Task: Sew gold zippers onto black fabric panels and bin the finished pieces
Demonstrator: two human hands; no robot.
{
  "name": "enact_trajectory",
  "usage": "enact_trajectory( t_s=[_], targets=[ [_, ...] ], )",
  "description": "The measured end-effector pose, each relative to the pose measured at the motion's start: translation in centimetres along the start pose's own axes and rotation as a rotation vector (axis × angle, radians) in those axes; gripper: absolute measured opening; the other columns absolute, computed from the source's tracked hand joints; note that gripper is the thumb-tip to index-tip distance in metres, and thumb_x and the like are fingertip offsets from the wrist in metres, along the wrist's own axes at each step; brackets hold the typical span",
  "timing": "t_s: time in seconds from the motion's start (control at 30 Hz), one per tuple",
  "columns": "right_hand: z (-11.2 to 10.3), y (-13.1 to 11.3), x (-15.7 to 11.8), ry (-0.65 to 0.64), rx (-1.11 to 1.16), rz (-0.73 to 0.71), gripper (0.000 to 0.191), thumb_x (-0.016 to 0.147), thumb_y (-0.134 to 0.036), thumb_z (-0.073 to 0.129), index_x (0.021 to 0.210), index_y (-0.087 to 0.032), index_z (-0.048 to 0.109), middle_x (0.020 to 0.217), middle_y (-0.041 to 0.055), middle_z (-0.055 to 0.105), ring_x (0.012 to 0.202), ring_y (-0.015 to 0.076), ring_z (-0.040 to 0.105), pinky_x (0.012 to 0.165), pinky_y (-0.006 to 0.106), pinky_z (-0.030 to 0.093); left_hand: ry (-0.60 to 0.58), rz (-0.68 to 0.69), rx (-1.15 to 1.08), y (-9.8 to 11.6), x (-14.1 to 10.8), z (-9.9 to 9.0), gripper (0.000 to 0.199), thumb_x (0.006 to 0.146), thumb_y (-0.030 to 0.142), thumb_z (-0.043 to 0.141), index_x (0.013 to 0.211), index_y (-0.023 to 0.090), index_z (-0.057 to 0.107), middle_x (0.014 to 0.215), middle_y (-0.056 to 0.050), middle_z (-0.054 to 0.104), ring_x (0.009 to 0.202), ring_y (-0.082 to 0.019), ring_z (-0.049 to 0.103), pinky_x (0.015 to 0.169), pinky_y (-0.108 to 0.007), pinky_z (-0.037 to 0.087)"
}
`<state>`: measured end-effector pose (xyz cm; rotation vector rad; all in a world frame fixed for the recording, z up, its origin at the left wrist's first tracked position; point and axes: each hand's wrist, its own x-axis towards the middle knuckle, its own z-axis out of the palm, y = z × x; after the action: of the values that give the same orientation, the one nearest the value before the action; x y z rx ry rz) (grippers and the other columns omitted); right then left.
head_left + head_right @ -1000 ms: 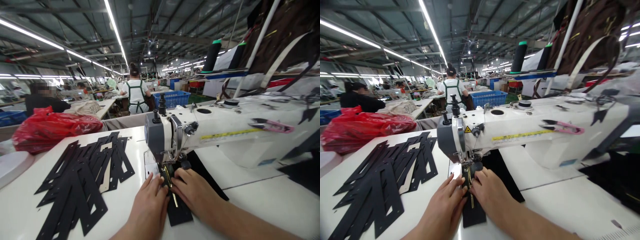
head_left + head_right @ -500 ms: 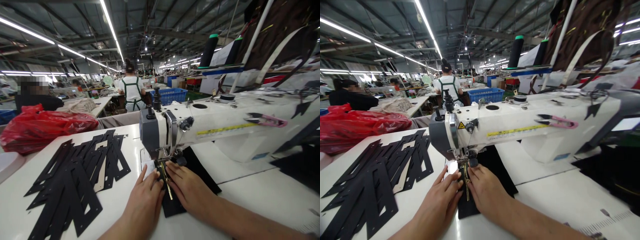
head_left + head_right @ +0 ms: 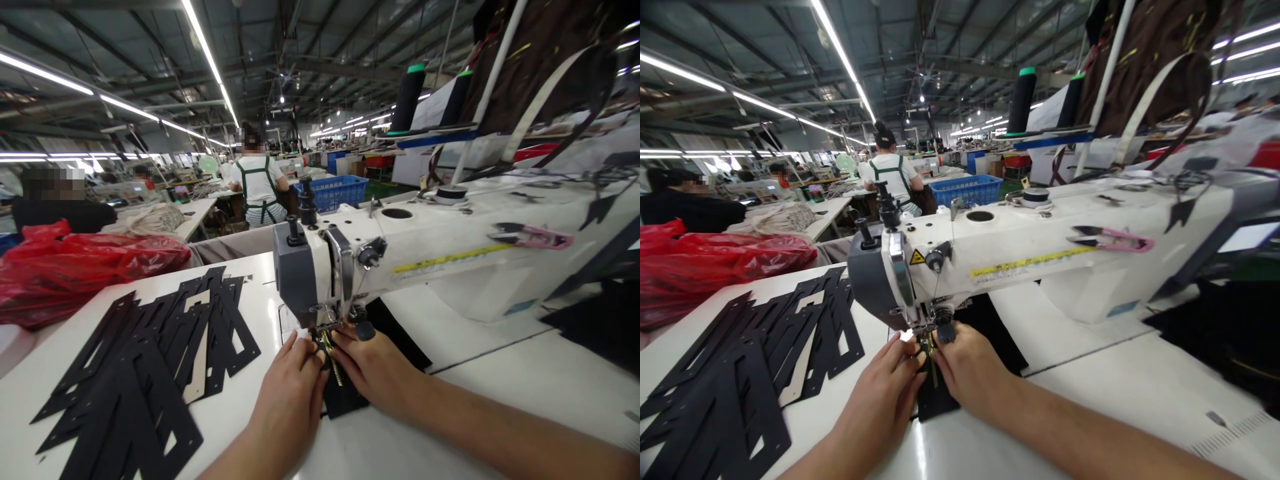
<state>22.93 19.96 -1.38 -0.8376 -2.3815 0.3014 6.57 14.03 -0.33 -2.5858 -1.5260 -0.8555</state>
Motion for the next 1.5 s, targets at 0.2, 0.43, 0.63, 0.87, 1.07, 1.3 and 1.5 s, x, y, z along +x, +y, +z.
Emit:
enact_trajectory(
  t_s=[0.2, 0.43, 0.63, 0.87, 1.07, 1.3, 1.5],
  targets=[
    [0.7, 0.5, -0.1, 0.02, -0.059, -0.017, 0.018, 0.087, -0.015, 0.041, 0.093, -0.017, 0.058, 0.094, 0.008, 0.066, 0.091, 0.0206, 0.062, 0.081, 0.033, 0.049, -0.043, -0.025, 0.016, 0.2, -0.1, -0.2, 0.023, 0.08, 0.006, 0.044, 0.094, 0.014, 0.06, 0.097, -0.01, 0.059, 0.099, -0.024, 0.057, 0.103, -0.051, 0.034],
    [0.8, 0.2, 0.9, -0.021, -0.204, -0.057, 0.02, 0.082, -0.005, 0.044, 0.083, -0.017, 0.06, 0.085, 0.0075, 0.067, 0.078, 0.0207, 0.063, 0.069, 0.029, 0.049, -0.01, -0.037, 0.07, 0.0, -0.2, 0.0, 0.021, 0.076, 0.005, 0.049, 0.089, 0.016, 0.061, 0.092, -0.008, 0.06, 0.094, -0.022, 0.058, 0.102, -0.051, 0.034],
    [0.3, -0.8, 1.0, -0.049, -0.288, 0.063, 0.021, 0.081, -0.003, 0.043, 0.081, -0.014, 0.062, 0.079, 0.0114, 0.065, 0.075, 0.025, 0.062, 0.063, 0.033, 0.045, 0.095, 0.059, 0.11, 0.1, -0.4, 0.3, 0.017, 0.078, 0.005, 0.049, 0.083, 0.016, 0.061, 0.081, -0.007, 0.06, 0.079, -0.021, 0.056, 0.081, -0.045, 0.048],
    [-0.9, 0.4, 1.3, -0.099, -0.139, 0.221, 0.013, 0.079, -0.028, 0.059, 0.071, -0.018, 0.062, 0.066, -0.0008, 0.065, 0.06, 0.0128, 0.06, 0.052, 0.02, 0.039, 0.019, 0.137, 0.07, 0.1, 0.0, -0.4, 0.029, 0.081, 0.006, 0.043, 0.097, 0.019, 0.063, 0.087, -0.009, 0.058, 0.082, -0.022, 0.053, 0.069, -0.039, 0.048],
    [-0.3, 0.0, 1.9, -0.079, -0.182, 0.384, 0.023, 0.083, -0.032, 0.052, 0.078, -0.014, 0.066, 0.077, 0.0105, 0.068, 0.074, 0.024, 0.065, 0.064, 0.028, 0.042, -0.045, 0.116, 0.023, -0.1, 0.3, -0.4, 0.036, 0.079, 0.002, 0.039, 0.1, 0.017, 0.064, 0.089, -0.01, 0.056, 0.085, -0.023, 0.051, 0.073, -0.04, 0.046],
    [-1.4, 0.6, 2.5, -0.14, -0.153, 0.383, 0.019, 0.08, -0.036, 0.058, 0.075, -0.019, 0.067, 0.073, 0.0024, 0.069, 0.071, 0.0181, 0.066, 0.058, 0.022, 0.043, -0.068, 0.106, 0.013, 0.0, 0.4, -0.5, 0.038, 0.079, 0.002, 0.039, 0.102, 0.019, 0.064, 0.091, -0.009, 0.056, 0.087, -0.022, 0.051, 0.075, -0.04, 0.046],
    [-1.3, 0.2, 2.4, -0.153, -0.226, 0.43, 0.025, 0.083, -0.038, 0.055, 0.081, -0.016, 0.067, 0.075, 0.0068, 0.068, 0.075, 0.0222, 0.065, 0.065, 0.027, 0.045, -0.103, 0.103, 0.02, 0.0, 0.6, -0.4, 0.035, 0.078, 0.002, 0.04, 0.1, 0.016, 0.064, 0.091, -0.01, 0.056, 0.087, -0.023, 0.05, 0.076, -0.041, 0.045]
  ],
)
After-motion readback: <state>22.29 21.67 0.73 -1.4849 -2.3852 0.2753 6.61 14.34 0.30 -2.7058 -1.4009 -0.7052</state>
